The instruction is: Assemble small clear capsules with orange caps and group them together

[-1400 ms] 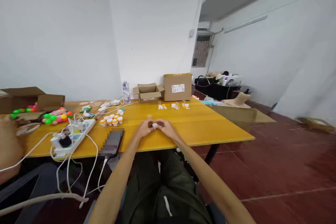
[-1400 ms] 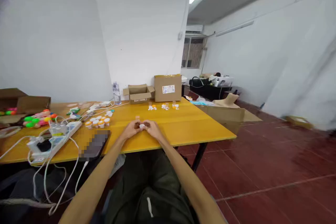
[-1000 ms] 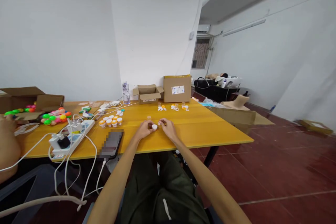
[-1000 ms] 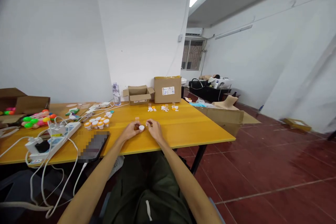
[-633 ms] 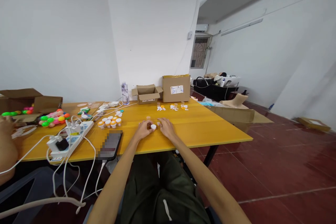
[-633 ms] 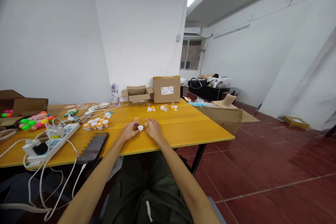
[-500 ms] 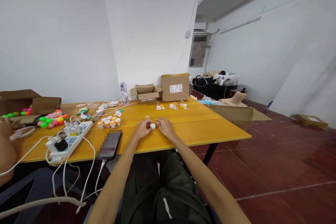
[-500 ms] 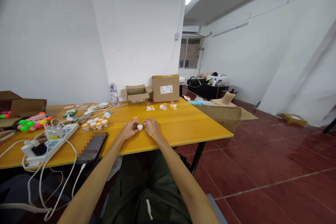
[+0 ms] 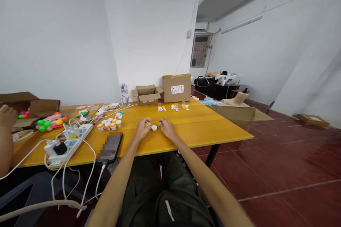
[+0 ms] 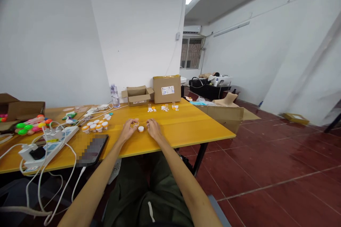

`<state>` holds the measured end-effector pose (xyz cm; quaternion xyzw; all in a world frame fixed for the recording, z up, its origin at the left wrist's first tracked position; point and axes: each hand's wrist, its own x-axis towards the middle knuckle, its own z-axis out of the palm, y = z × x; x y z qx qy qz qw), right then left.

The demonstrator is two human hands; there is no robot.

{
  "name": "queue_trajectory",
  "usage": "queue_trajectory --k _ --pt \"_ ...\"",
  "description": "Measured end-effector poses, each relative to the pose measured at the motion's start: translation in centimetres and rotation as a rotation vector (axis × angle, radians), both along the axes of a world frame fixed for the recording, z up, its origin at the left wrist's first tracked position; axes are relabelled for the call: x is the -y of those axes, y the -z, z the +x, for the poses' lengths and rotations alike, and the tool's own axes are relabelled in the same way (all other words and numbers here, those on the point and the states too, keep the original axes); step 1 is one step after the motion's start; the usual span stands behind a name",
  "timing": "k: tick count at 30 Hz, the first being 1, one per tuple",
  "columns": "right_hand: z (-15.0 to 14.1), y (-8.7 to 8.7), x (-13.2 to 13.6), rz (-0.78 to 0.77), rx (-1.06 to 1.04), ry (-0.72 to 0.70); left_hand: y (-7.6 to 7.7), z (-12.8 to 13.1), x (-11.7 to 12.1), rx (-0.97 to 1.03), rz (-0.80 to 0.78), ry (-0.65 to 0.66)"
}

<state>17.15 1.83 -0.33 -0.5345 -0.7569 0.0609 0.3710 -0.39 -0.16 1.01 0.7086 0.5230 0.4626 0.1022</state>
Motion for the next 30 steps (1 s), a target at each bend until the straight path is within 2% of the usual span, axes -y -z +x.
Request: queue_trajectory --k 5,10,16,24,30 --pt "0.3 0.5 -0.5 0.029 -0.147 -0.04 -0.1 -0.8 -0.3 0.05 -0.008 -0.196" --pt "0.2 0.7 -0.9 0.03 -0.255 -0.047 0.3 -1.0 -0.4 -0.021 -0.126 -0.294" --pt "0.2 1.0 -1.3 0.019 -0.352 -0.052 1.0 -1.8 -0.6 -0.019 -0.112 -0.444" --pt "0.4 0.9 -1.4 0.004 -0.448 -0.072 0.7 -1.7 -0.2 -0.141 -0.213 -0.391" --pt "0.5 1.4 -1.7 -0.009 -0.476 -0.093 0.5 -1.4 -0.2 -0.105 -0.208 -0.329"
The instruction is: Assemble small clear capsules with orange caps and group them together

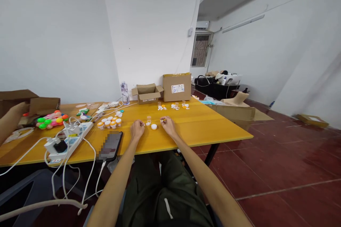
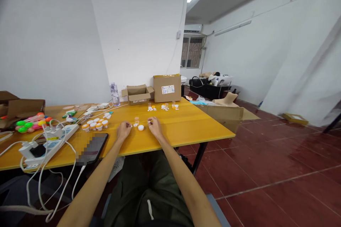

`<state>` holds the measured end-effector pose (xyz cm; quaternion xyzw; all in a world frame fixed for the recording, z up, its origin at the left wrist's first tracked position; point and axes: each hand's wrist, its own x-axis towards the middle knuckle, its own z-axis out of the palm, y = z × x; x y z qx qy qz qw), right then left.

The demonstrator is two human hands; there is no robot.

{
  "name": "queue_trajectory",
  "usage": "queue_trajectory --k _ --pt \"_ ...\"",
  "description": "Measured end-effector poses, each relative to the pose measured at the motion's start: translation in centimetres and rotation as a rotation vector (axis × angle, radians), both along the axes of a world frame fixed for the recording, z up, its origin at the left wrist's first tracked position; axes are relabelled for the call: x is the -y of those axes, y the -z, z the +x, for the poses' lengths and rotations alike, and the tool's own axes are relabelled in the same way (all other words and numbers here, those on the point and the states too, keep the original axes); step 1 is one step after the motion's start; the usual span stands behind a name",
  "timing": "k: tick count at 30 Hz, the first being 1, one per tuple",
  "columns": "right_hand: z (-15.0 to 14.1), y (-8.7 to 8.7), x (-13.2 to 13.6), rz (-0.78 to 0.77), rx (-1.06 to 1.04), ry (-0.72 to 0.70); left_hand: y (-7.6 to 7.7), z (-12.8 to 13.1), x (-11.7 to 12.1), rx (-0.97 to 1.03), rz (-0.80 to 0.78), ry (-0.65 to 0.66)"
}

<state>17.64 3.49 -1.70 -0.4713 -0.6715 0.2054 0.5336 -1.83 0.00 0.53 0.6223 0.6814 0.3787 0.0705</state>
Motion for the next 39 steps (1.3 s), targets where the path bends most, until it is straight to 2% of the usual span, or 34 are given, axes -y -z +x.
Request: queue_trajectory --k 7,16,24,28,32,39 --pt "0.0 0.5 -0.5 -0.006 -0.035 -0.029 0.0 0.1 -0.2 -0.06 0.047 0.022" --pt "-0.3 -0.2 -0.2 -0.006 -0.016 -0.037 -0.7 0.8 -0.4 -0.068 0.007 0.05" --pt "-0.5 -0.8 0.5 0.063 0.004 -0.045 -1.4 1.2 0.0 0.198 0.088 0.204" --pt "-0.5 -1.3 1.2 0.113 0.006 -0.065 -1.8 1.9 0.5 0.263 0.18 0.315" --pt "-0.9 -1.6 1.8 0.13 0.01 -0.117 -1.7 2.4 0.5 0.294 0.201 0.421" --pt "-2.3 -2.0 2.3 0.096 -0.027 -0.264 -1.5 2.6 0.3 0.322 0.187 0.429"
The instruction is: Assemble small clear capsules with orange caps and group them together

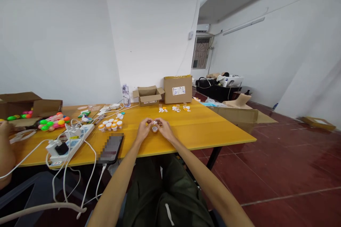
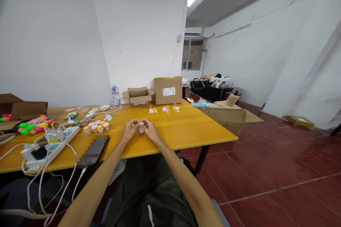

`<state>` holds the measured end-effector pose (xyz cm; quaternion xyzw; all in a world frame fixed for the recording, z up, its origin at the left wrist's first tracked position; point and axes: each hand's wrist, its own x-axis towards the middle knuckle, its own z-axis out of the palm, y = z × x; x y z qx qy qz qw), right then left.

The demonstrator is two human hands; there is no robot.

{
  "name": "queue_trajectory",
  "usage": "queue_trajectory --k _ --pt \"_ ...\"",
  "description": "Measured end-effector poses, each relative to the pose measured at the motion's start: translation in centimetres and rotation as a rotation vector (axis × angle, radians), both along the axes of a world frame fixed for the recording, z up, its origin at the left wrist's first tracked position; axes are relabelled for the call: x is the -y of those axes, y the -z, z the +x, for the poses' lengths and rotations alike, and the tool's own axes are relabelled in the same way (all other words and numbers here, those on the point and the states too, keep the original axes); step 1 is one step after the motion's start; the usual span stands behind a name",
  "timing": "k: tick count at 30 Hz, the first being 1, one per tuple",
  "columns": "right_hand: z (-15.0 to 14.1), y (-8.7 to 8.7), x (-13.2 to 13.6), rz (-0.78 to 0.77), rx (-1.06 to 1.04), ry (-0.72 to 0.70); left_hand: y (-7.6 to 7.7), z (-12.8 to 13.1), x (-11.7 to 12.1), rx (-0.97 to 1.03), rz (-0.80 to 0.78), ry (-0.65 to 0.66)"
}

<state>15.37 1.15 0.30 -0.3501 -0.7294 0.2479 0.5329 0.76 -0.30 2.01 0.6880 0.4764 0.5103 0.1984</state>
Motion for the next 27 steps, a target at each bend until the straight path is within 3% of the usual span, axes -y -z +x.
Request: queue_trajectory --k 16,27 --pt "-0.03 0.65 -0.65 -0.017 -0.162 -0.163 0.15 -0.2 -0.35 0.126 0.157 0.059" --pt "-0.12 0.66 -0.73 -0.016 -0.208 -0.145 0.8 -0.2 -0.94 0.276 0.042 0.111"
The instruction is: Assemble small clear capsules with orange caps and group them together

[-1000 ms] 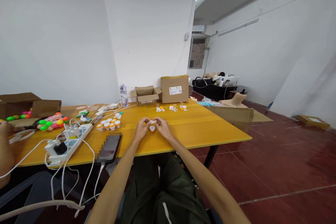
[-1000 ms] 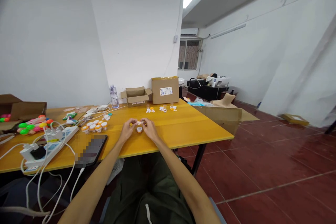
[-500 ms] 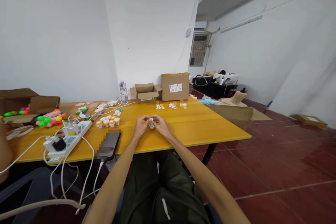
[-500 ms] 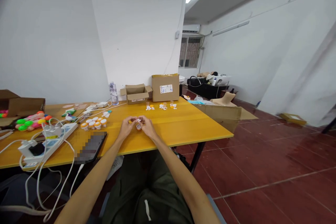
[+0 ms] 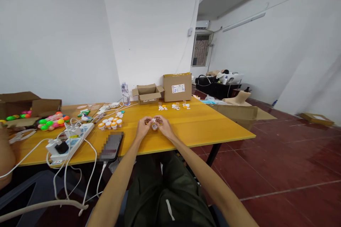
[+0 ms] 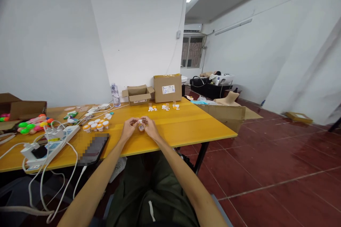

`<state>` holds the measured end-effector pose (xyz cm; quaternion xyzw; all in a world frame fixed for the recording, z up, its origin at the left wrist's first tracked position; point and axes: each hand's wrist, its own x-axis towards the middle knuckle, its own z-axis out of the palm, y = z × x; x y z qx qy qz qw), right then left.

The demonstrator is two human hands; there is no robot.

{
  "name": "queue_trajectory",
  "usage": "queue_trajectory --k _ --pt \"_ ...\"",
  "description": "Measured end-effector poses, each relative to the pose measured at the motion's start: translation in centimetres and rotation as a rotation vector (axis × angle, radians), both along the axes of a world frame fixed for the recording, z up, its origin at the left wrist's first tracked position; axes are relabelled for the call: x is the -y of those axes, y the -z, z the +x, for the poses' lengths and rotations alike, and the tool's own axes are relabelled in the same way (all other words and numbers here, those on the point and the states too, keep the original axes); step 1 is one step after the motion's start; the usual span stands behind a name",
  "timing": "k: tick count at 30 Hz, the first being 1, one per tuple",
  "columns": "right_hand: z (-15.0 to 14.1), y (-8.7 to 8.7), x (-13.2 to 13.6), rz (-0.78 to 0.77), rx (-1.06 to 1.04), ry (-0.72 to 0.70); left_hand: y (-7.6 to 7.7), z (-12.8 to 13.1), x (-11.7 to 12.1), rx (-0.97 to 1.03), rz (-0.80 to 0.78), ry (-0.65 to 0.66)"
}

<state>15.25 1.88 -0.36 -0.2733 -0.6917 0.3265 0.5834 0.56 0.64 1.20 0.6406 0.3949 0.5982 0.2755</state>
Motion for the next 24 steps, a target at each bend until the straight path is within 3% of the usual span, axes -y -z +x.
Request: queue_trajectory --k 24 --pt "0.3 -0.3 0.31 -0.002 -0.023 -0.007 -0.53 0.18 0.28 0.12 -0.095 0.134"
